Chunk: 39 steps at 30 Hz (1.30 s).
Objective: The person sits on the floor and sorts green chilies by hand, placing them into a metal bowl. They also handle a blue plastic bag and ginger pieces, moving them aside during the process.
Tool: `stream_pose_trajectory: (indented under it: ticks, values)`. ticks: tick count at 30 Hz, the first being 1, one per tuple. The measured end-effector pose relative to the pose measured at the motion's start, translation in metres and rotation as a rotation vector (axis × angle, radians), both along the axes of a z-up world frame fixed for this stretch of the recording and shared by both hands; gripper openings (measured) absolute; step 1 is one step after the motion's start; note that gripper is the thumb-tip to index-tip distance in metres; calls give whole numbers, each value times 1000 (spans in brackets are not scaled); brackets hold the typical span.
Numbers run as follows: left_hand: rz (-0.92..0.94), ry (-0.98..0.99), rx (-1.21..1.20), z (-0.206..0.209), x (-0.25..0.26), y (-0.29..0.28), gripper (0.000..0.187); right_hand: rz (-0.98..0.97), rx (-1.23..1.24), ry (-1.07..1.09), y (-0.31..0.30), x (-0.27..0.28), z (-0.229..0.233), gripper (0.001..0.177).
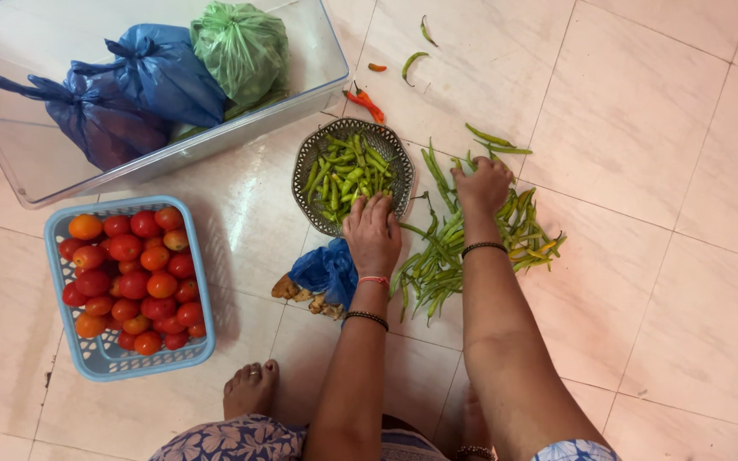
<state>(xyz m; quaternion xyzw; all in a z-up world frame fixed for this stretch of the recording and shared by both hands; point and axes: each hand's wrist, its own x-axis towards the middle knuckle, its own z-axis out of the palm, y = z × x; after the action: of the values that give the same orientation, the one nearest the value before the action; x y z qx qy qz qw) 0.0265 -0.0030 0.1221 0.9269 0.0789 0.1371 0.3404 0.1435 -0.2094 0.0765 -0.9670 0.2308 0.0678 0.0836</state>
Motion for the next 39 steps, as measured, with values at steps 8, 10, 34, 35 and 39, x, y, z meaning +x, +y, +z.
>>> stream_pose_trajectory:
  ticks: [8,10,34,35,39]
  values:
    - [45,2,-73,-2,8,1,25,-183,396,-89,-36,11,-2,31]
    - [85,32,-37,-4,11,5,27,-181,677,-311,-54,14,4,28]
    - [655,268,-599,-75,-2,54,50,-356,1145,-154,58,-32,100,26]
    - [649,267,-588,-74,-3,55,50,-232,1103,-90,68,-31,103,26]
    - [618,259,-564,-67,-4,57,50,-34,863,136,101,-32,117,31]
